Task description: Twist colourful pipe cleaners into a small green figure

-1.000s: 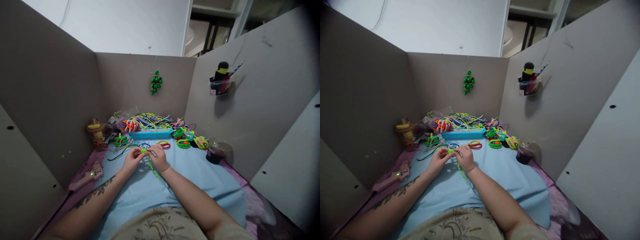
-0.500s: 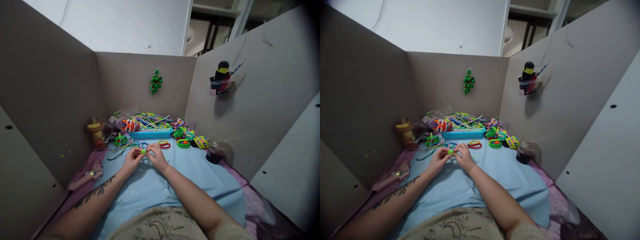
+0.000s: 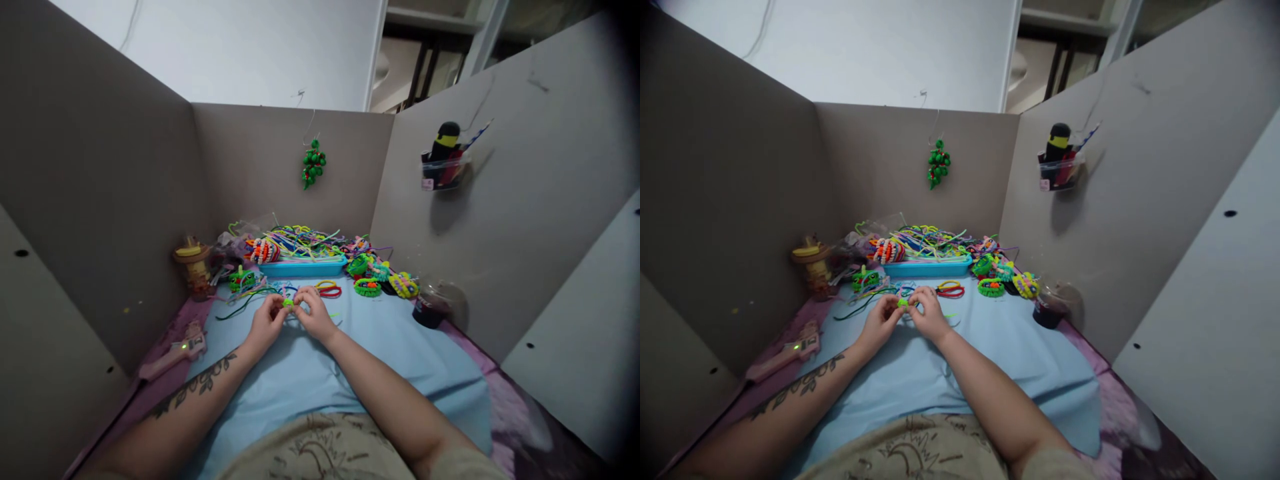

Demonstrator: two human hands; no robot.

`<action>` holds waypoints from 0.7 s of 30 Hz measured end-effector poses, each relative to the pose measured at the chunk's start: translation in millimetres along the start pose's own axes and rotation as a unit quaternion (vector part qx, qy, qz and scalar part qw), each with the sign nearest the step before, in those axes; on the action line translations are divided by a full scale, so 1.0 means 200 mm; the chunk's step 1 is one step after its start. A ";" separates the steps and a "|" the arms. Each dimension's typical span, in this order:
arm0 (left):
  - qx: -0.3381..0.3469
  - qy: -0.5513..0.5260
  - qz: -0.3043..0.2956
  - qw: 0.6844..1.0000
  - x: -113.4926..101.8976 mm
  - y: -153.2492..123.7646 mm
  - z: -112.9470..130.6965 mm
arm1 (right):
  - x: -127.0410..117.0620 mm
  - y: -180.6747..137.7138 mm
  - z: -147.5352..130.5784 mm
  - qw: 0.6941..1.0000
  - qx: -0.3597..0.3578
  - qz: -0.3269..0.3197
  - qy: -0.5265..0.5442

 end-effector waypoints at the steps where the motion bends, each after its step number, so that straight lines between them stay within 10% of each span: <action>1: 0.003 0.008 0.003 1.000 0.00 0.00 0.00 | 0.00 0.00 0.00 1.000 -0.001 -0.001 0.000; 13: -0.031 -0.063 0.046 0.996 -0.03 0.01 0.01 | 0.03 -0.01 -0.02 0.996 -0.026 0.001 -0.084; 21: -0.073 -0.134 0.083 0.985 -0.07 0.02 -0.08 | 0.07 -0.02 0.06 0.957 0.080 -0.050 -0.273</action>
Point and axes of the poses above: each hand's wrist, its own y-axis towards the middle knuckle, its own x-axis out of the palm, z = x × y, the point moved 7 cm from there along y, towards the middle knuckle, and after that the axes turned 9 degrees about -z, right-handed, at the moved point
